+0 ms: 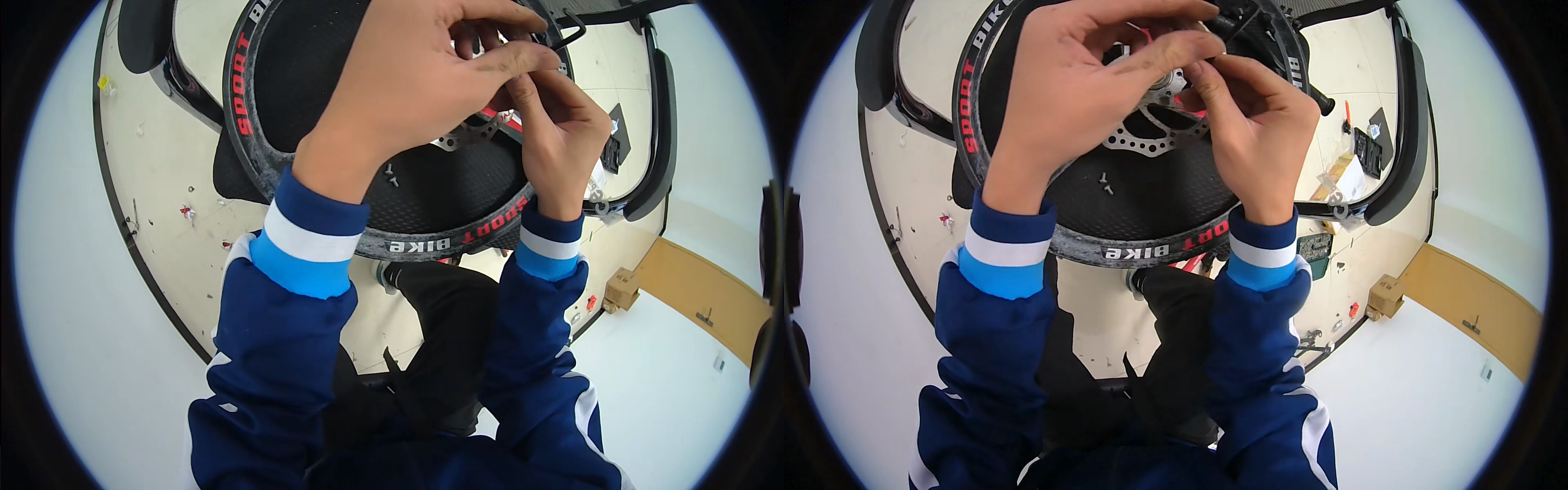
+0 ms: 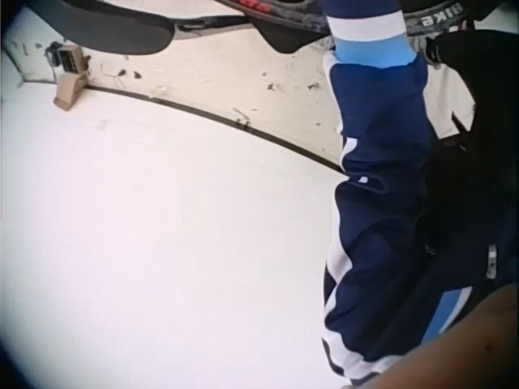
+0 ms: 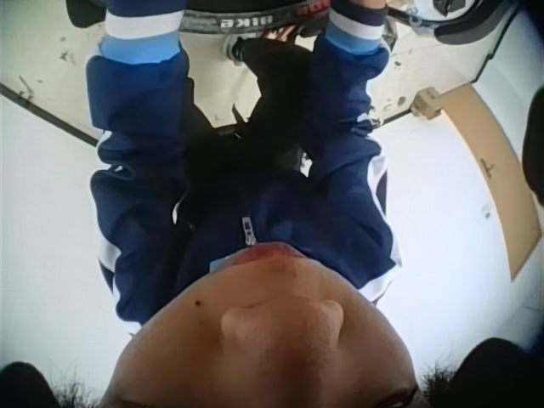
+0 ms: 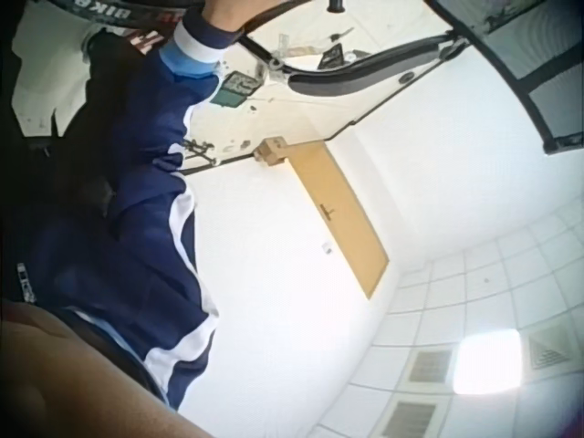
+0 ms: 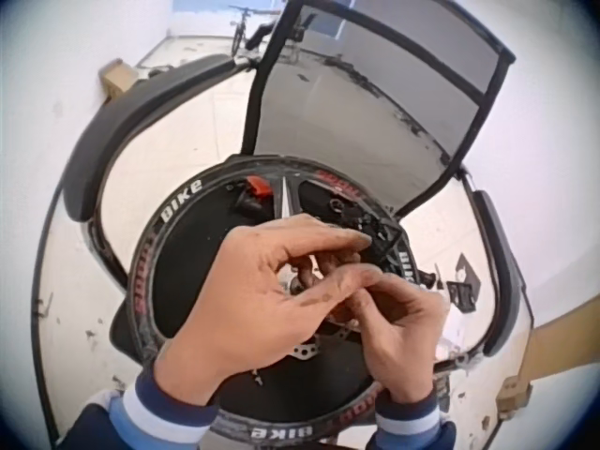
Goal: The person assembles a bicycle wheel by attaching a disc brake rotor to the hub using an Allen key. They insert and tighten multiple bolts around the rotor, then flip the wheel to continue tightening from the opposite side.
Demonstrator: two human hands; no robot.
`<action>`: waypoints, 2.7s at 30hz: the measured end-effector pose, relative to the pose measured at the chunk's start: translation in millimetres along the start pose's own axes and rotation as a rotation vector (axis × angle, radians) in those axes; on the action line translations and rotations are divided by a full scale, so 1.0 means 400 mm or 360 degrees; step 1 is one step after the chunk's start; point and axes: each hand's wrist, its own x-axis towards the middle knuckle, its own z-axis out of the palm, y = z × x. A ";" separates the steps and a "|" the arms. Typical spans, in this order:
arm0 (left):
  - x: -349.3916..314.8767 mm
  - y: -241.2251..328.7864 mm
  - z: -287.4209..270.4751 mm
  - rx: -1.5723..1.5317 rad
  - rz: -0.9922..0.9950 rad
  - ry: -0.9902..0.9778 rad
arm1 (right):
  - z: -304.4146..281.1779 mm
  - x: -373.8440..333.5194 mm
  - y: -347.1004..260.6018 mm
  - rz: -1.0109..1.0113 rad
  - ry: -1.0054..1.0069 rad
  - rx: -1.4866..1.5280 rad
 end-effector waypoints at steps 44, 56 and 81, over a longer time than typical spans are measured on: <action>0.000 -0.013 -0.006 0.0075 0.0003 -0.0139 | -0.074 0.148 -0.229 -0.0847 -0.0700 -0.0975; -0.005 -0.019 0.003 0.0006 0.0066 -0.0158 | -0.035 0.136 -0.214 0.0075 -0.0440 -0.0959; 0.010 -0.011 0.001 0.0267 -0.0067 -0.0273 | -0.104 0.163 -0.228 -0.0718 -0.0868 -0.1468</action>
